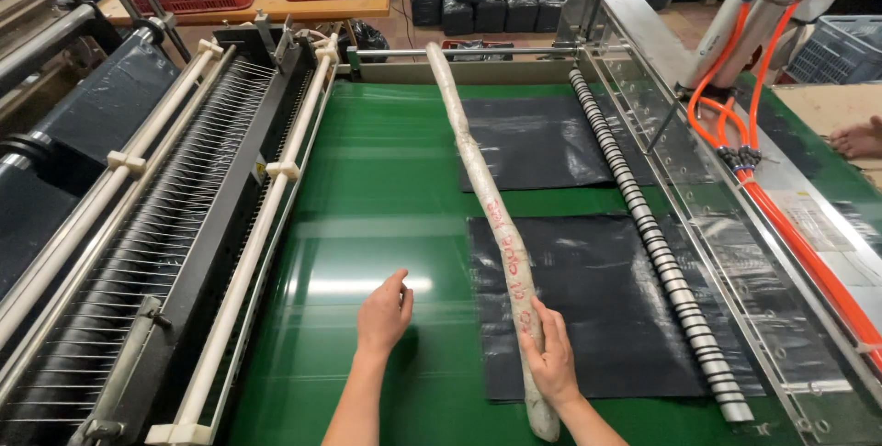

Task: The person uses a long cylindrical tool to roll and seal black plastic bags containing items on a green conveyor belt. They repeatedly position the tool, roll it over the bags to create a tight seal, and then move the sealed packages forward along the belt.

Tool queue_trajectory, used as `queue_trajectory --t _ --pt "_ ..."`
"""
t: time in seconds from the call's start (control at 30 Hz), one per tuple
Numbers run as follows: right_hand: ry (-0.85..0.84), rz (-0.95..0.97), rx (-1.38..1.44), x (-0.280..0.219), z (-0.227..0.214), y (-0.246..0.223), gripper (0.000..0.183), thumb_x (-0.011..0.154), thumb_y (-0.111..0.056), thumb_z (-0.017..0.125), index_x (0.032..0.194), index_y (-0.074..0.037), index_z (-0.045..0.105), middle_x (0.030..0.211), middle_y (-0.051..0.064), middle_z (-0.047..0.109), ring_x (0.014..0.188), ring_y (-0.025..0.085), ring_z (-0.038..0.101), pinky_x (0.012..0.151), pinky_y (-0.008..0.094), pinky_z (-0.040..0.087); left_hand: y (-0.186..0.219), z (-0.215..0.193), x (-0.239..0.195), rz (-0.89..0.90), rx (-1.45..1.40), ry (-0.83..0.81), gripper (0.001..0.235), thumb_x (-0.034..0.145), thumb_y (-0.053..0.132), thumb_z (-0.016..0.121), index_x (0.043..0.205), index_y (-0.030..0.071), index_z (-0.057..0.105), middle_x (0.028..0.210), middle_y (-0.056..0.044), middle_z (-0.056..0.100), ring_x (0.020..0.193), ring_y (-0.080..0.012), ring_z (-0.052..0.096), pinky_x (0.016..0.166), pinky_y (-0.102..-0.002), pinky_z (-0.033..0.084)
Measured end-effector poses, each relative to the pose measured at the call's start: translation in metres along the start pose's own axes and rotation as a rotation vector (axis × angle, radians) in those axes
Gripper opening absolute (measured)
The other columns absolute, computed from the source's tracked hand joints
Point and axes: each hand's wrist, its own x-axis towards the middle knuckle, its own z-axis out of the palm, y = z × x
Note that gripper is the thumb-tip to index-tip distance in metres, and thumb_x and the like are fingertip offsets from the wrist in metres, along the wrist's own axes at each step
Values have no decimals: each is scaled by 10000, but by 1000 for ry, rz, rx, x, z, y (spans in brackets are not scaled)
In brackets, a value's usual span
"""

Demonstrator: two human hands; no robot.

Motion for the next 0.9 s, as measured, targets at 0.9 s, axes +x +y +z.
queue_trajectory --t 0.9 --pt "-93 -44 176 -23 86 -98 555 903 -233 563 1441 -121 489 1320 97 562 1230 218 562 1066 364 413 2 -36 3 -150 132 416 345 891 310 622 1205 166 620 1087 -47 659 1057 -292 581 686 -490 522"
